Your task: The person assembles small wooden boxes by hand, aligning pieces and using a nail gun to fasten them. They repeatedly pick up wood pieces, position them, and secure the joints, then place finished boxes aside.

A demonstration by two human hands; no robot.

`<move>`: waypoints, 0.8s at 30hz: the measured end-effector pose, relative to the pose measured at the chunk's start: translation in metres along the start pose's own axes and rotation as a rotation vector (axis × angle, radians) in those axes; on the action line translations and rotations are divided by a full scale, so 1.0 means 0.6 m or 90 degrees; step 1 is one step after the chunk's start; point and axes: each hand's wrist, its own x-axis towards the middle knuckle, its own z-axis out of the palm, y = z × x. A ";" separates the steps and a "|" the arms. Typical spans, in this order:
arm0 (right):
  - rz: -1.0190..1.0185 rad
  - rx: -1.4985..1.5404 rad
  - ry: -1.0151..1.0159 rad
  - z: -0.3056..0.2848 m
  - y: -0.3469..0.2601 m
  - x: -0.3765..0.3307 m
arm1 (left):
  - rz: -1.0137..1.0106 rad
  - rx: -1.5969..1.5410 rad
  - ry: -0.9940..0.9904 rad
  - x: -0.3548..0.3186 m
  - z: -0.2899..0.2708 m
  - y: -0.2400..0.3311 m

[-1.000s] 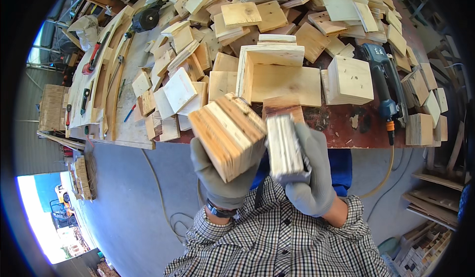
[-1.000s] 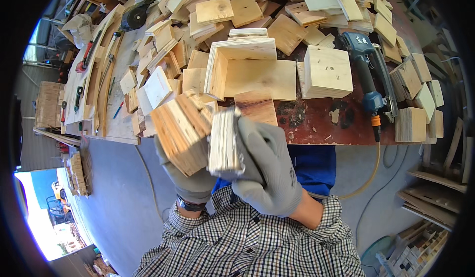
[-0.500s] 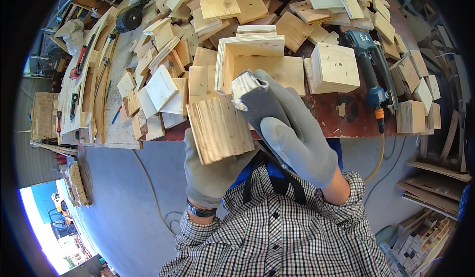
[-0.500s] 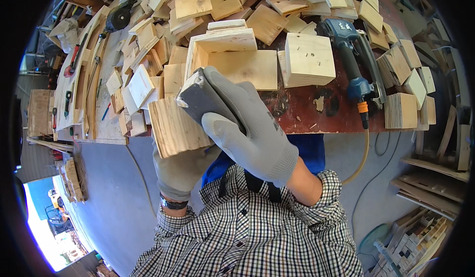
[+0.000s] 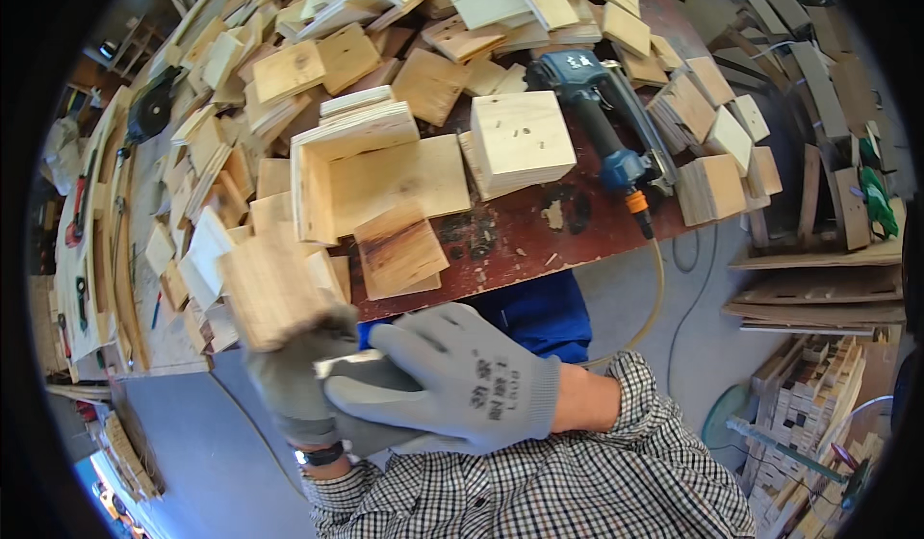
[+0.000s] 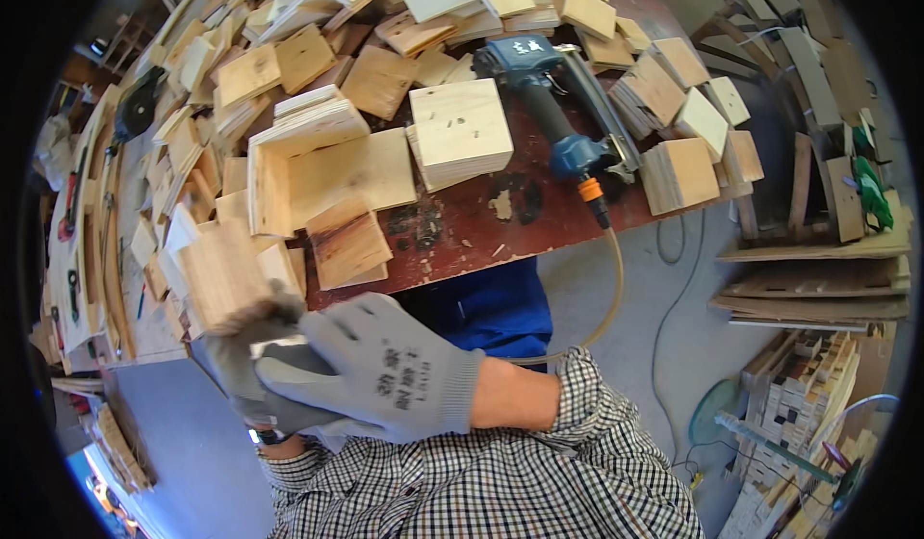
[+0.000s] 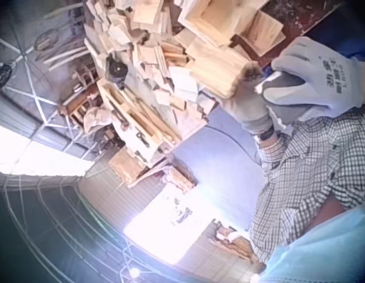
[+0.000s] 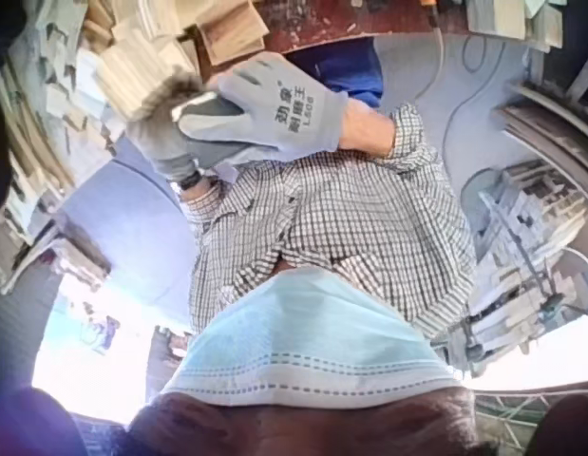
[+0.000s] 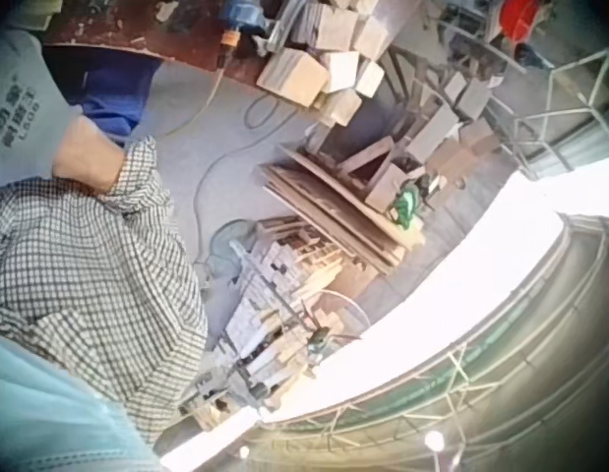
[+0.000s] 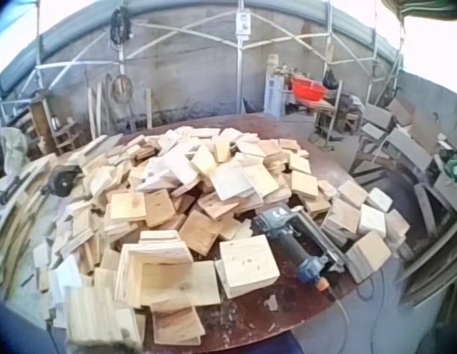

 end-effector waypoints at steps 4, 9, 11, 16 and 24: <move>0.144 -0.151 -0.091 -0.079 0.057 -0.073 | 0.071 0.051 -0.017 0.030 -0.021 0.041; 0.136 -0.389 -0.196 -0.126 0.151 -0.116 | 0.126 0.027 -0.180 0.032 -0.067 0.065; 0.108 -0.438 -0.209 -0.130 0.170 -0.112 | 0.181 0.194 -0.172 0.032 -0.072 0.053; 0.061 -0.582 -0.174 -0.129 0.148 -0.109 | 0.181 0.259 0.107 -0.020 -0.029 0.015; 0.401 0.471 0.081 -0.136 0.026 -0.065 | 0.367 0.677 -0.342 0.020 0.066 0.014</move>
